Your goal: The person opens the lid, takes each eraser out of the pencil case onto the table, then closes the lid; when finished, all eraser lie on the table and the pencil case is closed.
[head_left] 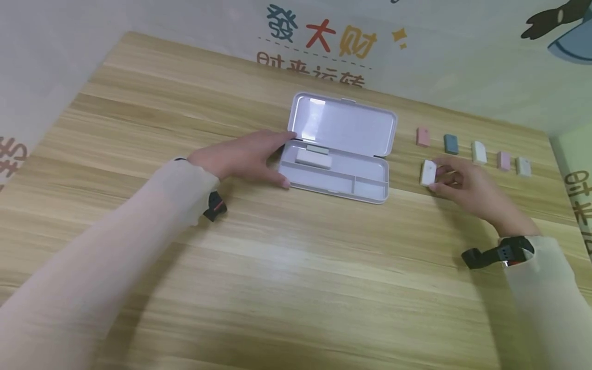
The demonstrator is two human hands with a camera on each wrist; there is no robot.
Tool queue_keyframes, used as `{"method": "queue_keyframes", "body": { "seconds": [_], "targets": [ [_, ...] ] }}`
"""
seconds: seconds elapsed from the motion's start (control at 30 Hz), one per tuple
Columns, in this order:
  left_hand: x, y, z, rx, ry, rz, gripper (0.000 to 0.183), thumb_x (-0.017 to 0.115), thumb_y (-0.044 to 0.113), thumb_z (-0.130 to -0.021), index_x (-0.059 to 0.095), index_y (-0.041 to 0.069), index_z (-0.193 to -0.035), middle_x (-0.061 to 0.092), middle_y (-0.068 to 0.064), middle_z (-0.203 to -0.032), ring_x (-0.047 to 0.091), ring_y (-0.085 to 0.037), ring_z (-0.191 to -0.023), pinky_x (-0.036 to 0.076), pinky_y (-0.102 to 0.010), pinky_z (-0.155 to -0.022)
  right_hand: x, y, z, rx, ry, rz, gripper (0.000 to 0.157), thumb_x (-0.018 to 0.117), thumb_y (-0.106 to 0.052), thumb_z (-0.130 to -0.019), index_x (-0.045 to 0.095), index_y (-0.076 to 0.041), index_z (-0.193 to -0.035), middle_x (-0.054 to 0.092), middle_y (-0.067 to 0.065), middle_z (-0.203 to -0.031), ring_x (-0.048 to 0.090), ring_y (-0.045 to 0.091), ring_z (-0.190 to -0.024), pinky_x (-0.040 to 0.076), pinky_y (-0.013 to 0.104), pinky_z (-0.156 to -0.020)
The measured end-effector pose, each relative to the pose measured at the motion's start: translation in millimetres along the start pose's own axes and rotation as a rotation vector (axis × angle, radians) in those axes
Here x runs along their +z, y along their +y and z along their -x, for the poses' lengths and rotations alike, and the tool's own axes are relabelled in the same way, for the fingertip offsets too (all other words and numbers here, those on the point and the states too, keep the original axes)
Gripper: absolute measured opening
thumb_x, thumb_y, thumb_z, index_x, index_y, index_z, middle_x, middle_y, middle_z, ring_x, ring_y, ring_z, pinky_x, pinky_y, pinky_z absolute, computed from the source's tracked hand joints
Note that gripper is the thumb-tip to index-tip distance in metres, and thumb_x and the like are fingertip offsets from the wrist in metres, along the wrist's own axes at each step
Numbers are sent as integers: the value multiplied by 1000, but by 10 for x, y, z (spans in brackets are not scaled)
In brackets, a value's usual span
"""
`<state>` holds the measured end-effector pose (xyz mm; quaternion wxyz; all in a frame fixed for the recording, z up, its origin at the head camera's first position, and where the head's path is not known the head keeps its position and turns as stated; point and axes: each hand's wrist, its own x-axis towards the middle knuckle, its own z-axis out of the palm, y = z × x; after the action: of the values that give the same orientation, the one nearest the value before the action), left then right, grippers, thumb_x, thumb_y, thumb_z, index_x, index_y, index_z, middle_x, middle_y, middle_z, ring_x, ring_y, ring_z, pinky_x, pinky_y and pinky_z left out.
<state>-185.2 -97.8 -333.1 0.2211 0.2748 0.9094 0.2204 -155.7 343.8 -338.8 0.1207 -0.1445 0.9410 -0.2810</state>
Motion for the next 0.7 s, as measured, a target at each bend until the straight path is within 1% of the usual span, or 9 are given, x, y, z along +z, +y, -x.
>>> {"method": "queue_keyframes", "body": {
  "seconds": [0.03, 0.07, 0.2, 0.37, 0.43, 0.5, 0.6, 0.63, 0.7],
  "targets": [
    [2, 0, -1, 3, 1, 2, 103, 85, 36, -88, 25, 2, -164, 41, -20, -165, 38, -36, -154, 29, -50, -132, -8, 12, -1, 10, -10, -12, 55, 66, -6, -101, 46, 14, -148, 61, 32, -126, 51, -23, -90, 46, 1, -74],
    [3, -1, -5, 5, 2, 5, 103, 85, 36, -88, 25, 3, -164, 41, -20, -165, 38, -36, -154, 29, -50, -132, -11, 23, -6, 14, -18, -26, 54, 66, -5, -101, 46, 14, -147, 61, 32, -126, 51, -23, -89, 47, 1, -74],
    [6, 11, -7, 5, -4, 9, 103, 85, 37, -88, 24, 3, -165, 40, -20, -166, 38, -35, -155, 29, -49, -132, -29, 56, -24, 39, -46, -47, 54, 67, -4, -100, 47, 15, -146, 61, 29, -126, 53, -20, -89, 49, 4, -74],
    [3, 17, -10, -10, -12, 3, 105, 84, 39, -88, 22, 5, -166, 36, -20, -168, 34, -37, -157, 27, -50, -133, -63, 78, -44, 73, -86, -78, 58, 66, -3, -101, 42, 18, -149, 59, 24, -127, 54, -18, -90, 50, 5, -74],
    [1, 16, -10, -13, -15, 0, 105, 84, 39, -88, 22, 5, -166, 35, -20, -169, 33, -37, -157, 26, -51, -133, -70, 76, -47, 87, -92, -85, 59, 66, -4, -101, 41, 17, -150, 61, 18, -123, 54, -17, -90, 51, 6, -75],
    [-2, 16, -8, -10, -15, 1, 105, 84, 39, -89, 22, 5, -166, 35, -21, -168, 33, -38, -157, 26, -51, -133, -72, 73, -47, 95, -91, -87, 60, 67, -6, -101, 42, 16, -150, 62, 8, -119, 55, -16, -91, 51, 6, -75],
    [-2, 11, -2, -7, -13, -2, 104, 84, 38, -89, 23, 5, -166, 36, -21, -168, 34, -38, -157, 26, -51, -133, -68, 74, -47, 101, -88, -92, 60, 67, -9, -101, 43, 13, -151, 60, -3, -115, 56, -15, -91, 51, 6, -76],
    [-3, 8, -2, -4, -11, -1, 104, 84, 38, -88, 23, 5, -165, 36, -22, -168, 34, -39, -157, 26, -51, -133, -65, 78, -46, 96, -89, -96, 60, 67, -9, -102, 42, 13, -152, 60, -2, -116, 56, -15, -92, 52, 6, -77],
    [-3, 0, 3, -5, -8, -7, 103, 84, 39, -88, 23, 5, -165, 36, -22, -168, 34, -39, -157, 26, -52, -133, -58, 85, -50, 87, -91, -98, 60, 67, -9, -102, 42, 12, -152, 61, 4, -119, 56, -15, -92, 51, 6, -77]
  ]
}}
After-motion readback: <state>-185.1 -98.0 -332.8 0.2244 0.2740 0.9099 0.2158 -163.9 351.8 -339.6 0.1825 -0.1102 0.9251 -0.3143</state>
